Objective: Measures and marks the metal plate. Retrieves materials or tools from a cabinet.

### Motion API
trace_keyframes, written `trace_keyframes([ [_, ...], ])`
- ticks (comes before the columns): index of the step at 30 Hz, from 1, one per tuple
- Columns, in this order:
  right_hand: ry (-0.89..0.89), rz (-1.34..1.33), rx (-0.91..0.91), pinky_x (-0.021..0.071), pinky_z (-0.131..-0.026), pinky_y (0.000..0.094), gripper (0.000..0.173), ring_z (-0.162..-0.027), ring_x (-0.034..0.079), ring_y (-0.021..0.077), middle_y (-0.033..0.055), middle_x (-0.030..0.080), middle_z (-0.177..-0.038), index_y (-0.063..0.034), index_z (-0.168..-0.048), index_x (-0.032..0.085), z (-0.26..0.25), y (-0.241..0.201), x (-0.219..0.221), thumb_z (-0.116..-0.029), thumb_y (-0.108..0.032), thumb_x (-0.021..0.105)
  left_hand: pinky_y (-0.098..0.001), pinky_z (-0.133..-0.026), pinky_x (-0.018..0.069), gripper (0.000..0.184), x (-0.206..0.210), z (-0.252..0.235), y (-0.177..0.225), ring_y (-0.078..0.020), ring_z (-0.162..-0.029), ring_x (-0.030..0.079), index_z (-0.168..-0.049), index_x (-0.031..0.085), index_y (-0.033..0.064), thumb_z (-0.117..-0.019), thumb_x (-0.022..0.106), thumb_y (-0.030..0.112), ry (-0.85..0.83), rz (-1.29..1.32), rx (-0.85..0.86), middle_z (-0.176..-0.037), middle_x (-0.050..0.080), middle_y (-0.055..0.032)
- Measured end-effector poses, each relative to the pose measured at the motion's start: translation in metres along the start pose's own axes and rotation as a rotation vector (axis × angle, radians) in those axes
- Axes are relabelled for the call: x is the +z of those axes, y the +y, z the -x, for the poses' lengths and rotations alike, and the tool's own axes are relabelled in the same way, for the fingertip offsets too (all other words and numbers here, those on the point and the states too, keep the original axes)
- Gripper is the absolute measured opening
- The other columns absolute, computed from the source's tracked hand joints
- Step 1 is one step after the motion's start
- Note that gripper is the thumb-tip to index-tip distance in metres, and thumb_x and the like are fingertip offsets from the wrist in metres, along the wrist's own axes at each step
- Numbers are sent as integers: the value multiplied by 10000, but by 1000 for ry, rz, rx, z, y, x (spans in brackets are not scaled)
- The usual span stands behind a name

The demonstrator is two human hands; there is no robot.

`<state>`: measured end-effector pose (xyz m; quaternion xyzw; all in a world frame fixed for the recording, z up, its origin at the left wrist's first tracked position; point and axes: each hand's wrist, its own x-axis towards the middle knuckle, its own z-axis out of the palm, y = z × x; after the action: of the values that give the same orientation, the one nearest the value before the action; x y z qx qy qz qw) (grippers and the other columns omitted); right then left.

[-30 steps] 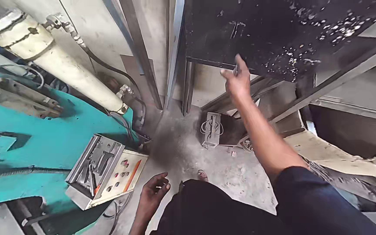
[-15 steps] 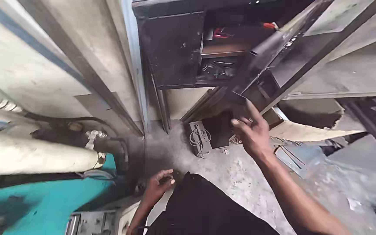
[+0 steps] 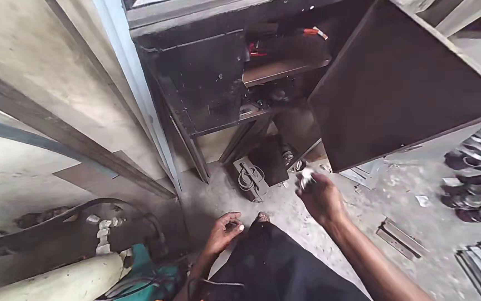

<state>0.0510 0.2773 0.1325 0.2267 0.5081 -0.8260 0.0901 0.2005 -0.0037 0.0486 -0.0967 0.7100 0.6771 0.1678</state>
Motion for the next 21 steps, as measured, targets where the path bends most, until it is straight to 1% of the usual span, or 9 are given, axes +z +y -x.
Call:
trace_keyframes([
  [2, -236, 200, -263, 578, -664, 325, 365, -788, 657, 139, 60, 684, -1070, -101, -1358, 534, -22, -42, 55, -1007, -44, 453, -353, -887, 595, 476, 0, -6, -3, -177, -970, 710, -1346, 606, -32, -932, 723, 172, -21, -3, 19, -1132, 726, -126],
  [4, -348, 563, -638, 592, -792, 314, 401, -920, 673, 120, 67, 674, -1193, -119, -1451, 513, -54, -94, 103, -1052, -155, 534, -353, -897, 596, 476, -3, -5, -5, -178, -978, 711, -1351, 599, -46, -941, 715, 166, -16, -8, 44, -1137, 725, -132],
  [7, -119, 1009, -1136, 511, -1036, 457, 414, -1180, 658, 280, 182, 669, -1296, -70, -1428, 578, -129, -163, 167, -1023, -146, 531, -343, -886, 598, 452, -11, -3, -2, -168, -969, 715, -1353, 606, -30, -953, 707, 155, 46, -17, 36, -1131, 736, -114],
  [10, 120, 1217, -1146, 460, -1075, 564, 361, -1243, 608, 436, 289, 642, -1289, -7, -1333, 627, -203, -196, 192, -1026, -141, 494, -356, -903, 598, 445, -21, 7, -2, -184, -1013, 713, -1349, 615, -14, -949, 706, 158, 169, -10, -25, -1162, 726, -122],
  [12, 145, 1278, -921, 317, -1179, 581, 428, -1420, 413, 507, 375, 466, -1467, 121, -1421, 484, -227, -209, 192, -1055, -95, 436, -363, -889, 605, 441, -29, 15, -3, -192, -1011, 713, -1354, 619, -4, -956, 694, 169, 244, 11, -48, -1184, 719, -130],
  [14, 224, 1330, -780, 245, -1212, 592, 476, -1488, 334, 461, 309, 408, -1559, 42, -1494, 454, -247, -220, 196, -1069, -170, 420, -359, -826, 614, 429, -34, 22, -4, -194, -957, 714, -1360, 615, 1, -968, 680, 161, 300, 54, -79, -1180, 713, -137],
  [16, 242, 1377, -835, 146, -1218, 657, 482, -1506, 291, 474, 303, 403, -1566, 33, -1490, 473, -247, -215, 196, -1052, -164, 434, -358, -807, 615, 417, -35, 28, -6, -193, -947, 714, -1372, 610, 9, -981, 668, 145, 326, 72, -149, -1207, 705, -133],
  [19, 163, 1196, -1267, 120, -1236, 679, 525, -1493, 341, 451, 288, 483, -1513, 64, -1439, 516, -200, -162, 184, -972, -175, 546, -343, -784, 617, 396, -35, 22, -18, -170, -891, 716, -1350, 632, 14, -971, 688, 115, 317, 88, -132, -1112, 734, -110],
  [21, -98, 1053, -1408, 220, -1222, 667, 471, -1452, 435, 392, 199, 560, -1478, -21, -1435, 562, -153, -79, 153, -991, -175, 549, -329, -832, 614, 404, -35, 13, -31, -149, -910, 720, -1334, 638, -5, -949, 707, 97, 289, 48, -76, -1099, 742, -108],
])
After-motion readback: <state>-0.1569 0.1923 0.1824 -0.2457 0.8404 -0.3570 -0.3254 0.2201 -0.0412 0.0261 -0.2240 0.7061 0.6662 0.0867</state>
